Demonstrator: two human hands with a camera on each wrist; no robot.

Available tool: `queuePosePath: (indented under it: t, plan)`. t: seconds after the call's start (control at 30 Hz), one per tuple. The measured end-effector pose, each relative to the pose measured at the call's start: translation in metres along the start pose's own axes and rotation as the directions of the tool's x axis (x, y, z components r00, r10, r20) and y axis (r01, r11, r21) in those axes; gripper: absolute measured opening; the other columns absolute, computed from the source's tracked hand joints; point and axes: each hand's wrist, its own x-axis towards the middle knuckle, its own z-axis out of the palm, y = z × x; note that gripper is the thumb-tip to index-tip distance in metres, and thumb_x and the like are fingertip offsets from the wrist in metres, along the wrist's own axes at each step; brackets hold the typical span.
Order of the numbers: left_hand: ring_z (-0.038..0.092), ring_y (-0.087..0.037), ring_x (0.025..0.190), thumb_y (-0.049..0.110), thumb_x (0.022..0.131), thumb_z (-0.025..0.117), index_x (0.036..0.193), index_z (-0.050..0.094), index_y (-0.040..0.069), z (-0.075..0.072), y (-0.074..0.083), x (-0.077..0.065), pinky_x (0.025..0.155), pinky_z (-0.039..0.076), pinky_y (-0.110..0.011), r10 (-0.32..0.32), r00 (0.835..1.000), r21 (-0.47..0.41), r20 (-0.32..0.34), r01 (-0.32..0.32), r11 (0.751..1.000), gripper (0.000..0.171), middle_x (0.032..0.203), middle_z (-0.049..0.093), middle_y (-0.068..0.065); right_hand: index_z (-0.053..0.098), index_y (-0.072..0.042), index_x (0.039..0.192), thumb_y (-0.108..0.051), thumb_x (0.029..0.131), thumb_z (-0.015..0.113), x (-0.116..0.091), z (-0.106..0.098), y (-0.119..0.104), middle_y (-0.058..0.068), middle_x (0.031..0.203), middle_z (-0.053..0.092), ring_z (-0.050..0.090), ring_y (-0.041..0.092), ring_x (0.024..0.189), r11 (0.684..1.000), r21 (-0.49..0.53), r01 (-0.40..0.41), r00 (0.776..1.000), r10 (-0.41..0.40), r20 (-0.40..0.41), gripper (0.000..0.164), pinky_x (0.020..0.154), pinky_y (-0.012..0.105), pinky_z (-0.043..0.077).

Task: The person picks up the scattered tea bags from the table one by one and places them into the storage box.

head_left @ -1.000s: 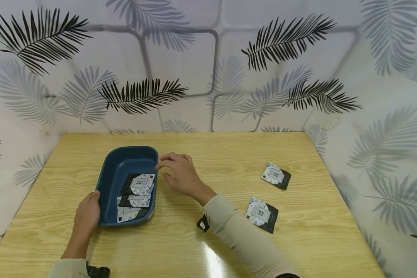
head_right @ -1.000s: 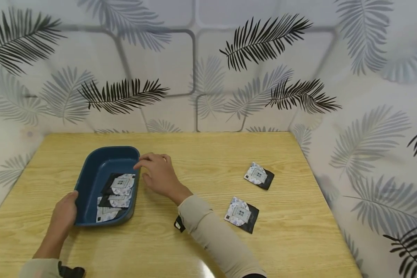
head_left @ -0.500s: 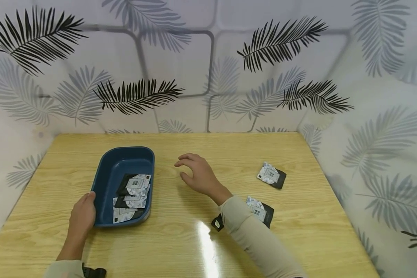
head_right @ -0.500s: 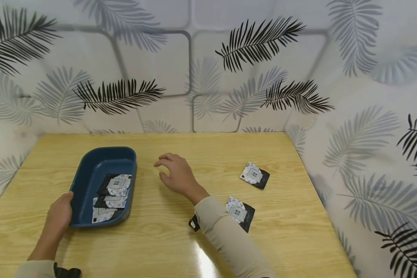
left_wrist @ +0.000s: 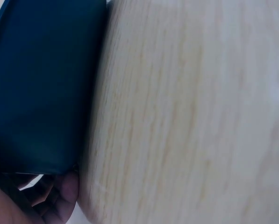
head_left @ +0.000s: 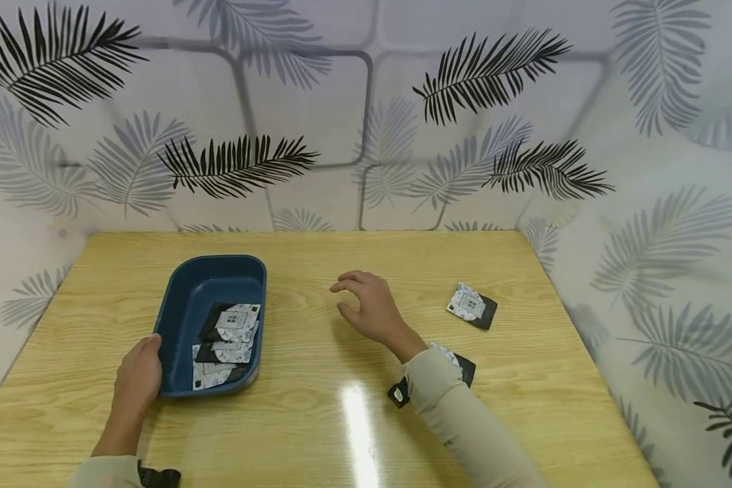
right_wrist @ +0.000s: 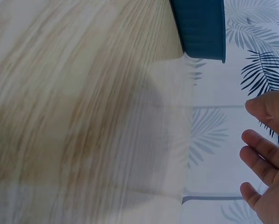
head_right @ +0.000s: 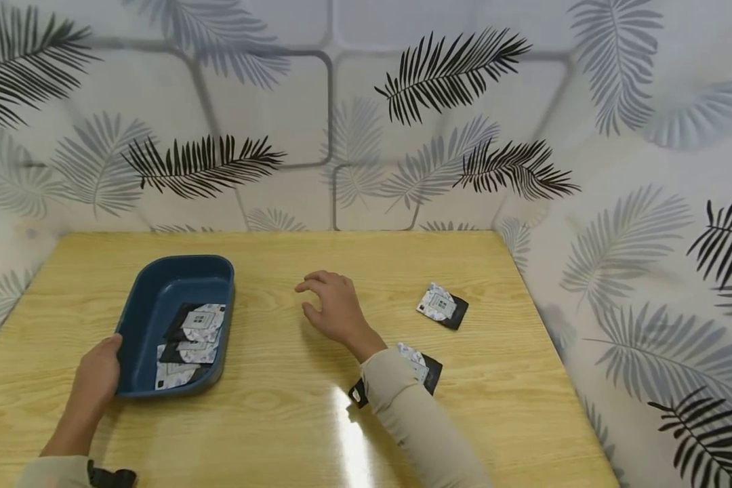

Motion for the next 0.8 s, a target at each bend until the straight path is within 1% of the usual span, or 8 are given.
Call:
queuePosePath:
  t: [0.1, 0.37, 0.5, 0.6, 0.8]
  plan:
    - [0.016, -0.054, 0.149, 0.049, 0.105, 0.003, 0.157, 0.021, 0.001, -0.001, 0.001, 0.0, 0.12, 0.018, -0.067, 0.003, 1.0, 0.009, 0.002, -0.003, 1.0, 0.073, 0.162, 0.018, -0.03, 0.073, -0.01, 0.112, -0.008, 0.088, 0.072, -0.005, -0.001, 0.006, 0.013, 0.125, 0.068, 0.061, 0.034, 0.121, 0.999, -0.002, -0.035, 0.999, 0.035, 0.006, 0.024, 0.108, 0.063, 0.041]
    - [0.015, -0.054, 0.149, 0.048, 0.105, 0.003, 0.157, 0.021, 0.001, 0.0, 0.003, -0.001, 0.121, 0.018, -0.066, -0.001, 1.0, 0.006, 0.002, 0.001, 1.0, 0.073, 0.162, 0.018, -0.03, 0.072, -0.013, 0.113, -0.012, 0.089, 0.072, -0.022, -0.008, 0.026, 0.01, 0.126, 0.067, 0.061, 0.033, 0.122, 0.993, -0.045, -0.11, 0.993, 0.112, 0.025, 0.024, 0.107, 0.062, 0.042]
    - [0.016, -0.053, 0.149, 0.048, 0.105, 0.004, 0.157, 0.023, 0.001, 0.001, 0.003, -0.002, 0.121, 0.018, -0.065, -0.002, 1.0, -0.004, -0.004, 0.002, 1.0, 0.072, 0.162, 0.019, -0.03, 0.072, -0.013, 0.113, -0.012, 0.089, 0.072, -0.03, -0.017, 0.039, 0.01, 0.127, 0.067, 0.061, 0.034, 0.122, 0.987, -0.069, -0.145, 0.989, 0.146, 0.006, 0.024, 0.106, 0.065, 0.041]
    - [0.015, -0.053, 0.149, 0.048, 0.105, 0.004, 0.157, 0.022, 0.001, 0.0, 0.003, -0.002, 0.121, 0.017, -0.065, -0.002, 1.0, -0.002, 0.002, 0.002, 1.0, 0.072, 0.162, 0.018, -0.03, 0.073, -0.013, 0.112, -0.011, 0.088, 0.073, -0.035, -0.025, 0.048, 0.01, 0.126, 0.068, 0.061, 0.034, 0.121, 0.982, -0.075, -0.174, 0.985, 0.174, -0.017, 0.024, 0.105, 0.065, 0.041]
    - [0.015, -0.055, 0.149, 0.049, 0.105, 0.003, 0.158, 0.02, 0.002, -0.001, 0.001, 0.0, 0.12, 0.018, -0.067, 0.006, 1.0, 0.012, 0.01, -0.006, 1.0, 0.073, 0.162, 0.017, -0.03, 0.072, -0.011, 0.115, -0.011, 0.09, 0.071, -0.042, -0.037, 0.062, 0.012, 0.129, 0.066, 0.06, 0.037, 0.123, 0.972, -0.048, -0.232, 0.973, 0.231, -0.027, 0.025, 0.105, 0.066, 0.039]
